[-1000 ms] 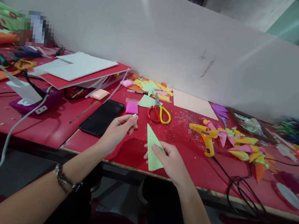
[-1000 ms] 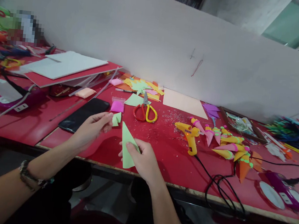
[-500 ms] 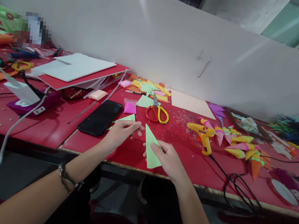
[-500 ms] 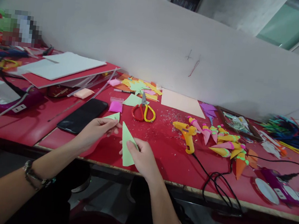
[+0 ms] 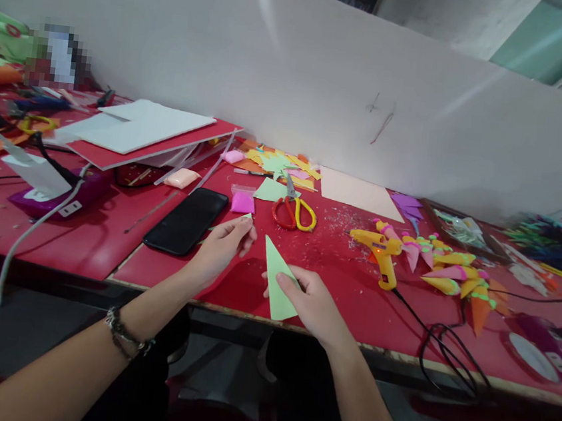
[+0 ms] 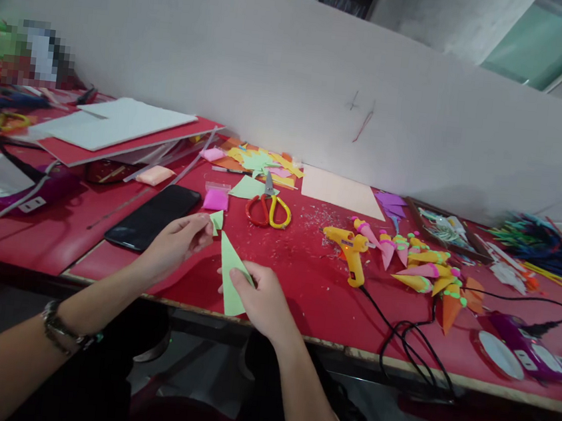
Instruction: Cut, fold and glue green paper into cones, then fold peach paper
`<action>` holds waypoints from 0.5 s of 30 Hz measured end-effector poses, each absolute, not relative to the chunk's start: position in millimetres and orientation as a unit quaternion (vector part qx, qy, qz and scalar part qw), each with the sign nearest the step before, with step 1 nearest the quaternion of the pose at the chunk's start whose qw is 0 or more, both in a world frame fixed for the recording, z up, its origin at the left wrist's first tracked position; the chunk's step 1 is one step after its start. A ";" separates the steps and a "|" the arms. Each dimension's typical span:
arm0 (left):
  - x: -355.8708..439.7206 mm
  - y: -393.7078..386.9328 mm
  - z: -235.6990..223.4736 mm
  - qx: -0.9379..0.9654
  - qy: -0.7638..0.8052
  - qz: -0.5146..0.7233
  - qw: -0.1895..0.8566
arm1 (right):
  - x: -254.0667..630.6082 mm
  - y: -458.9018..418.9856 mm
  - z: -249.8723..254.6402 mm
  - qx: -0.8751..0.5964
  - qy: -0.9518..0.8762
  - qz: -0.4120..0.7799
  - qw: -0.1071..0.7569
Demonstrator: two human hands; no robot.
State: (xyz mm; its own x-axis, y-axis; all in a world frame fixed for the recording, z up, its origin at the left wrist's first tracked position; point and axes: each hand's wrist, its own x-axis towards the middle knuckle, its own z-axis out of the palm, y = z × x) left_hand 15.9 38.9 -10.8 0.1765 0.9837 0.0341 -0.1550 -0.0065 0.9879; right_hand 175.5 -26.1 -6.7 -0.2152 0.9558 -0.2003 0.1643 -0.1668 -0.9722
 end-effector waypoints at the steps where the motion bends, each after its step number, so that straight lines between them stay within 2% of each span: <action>1: 16.2 39.1 -11.2 0.511 0.394 0.494 0.582 | 174.9 -26.3 -6.0 -0.520 -0.542 0.559 0.351; 8: 16.4 37.9 -11.8 0.572 0.418 0.465 0.531 | 174.4 -26.4 -3.7 -0.521 -0.552 0.548 0.352; 15: 16.0 37.2 -9.3 0.525 0.435 0.515 0.520 | 174.8 -27.1 -5.2 -0.519 -0.555 0.542 0.358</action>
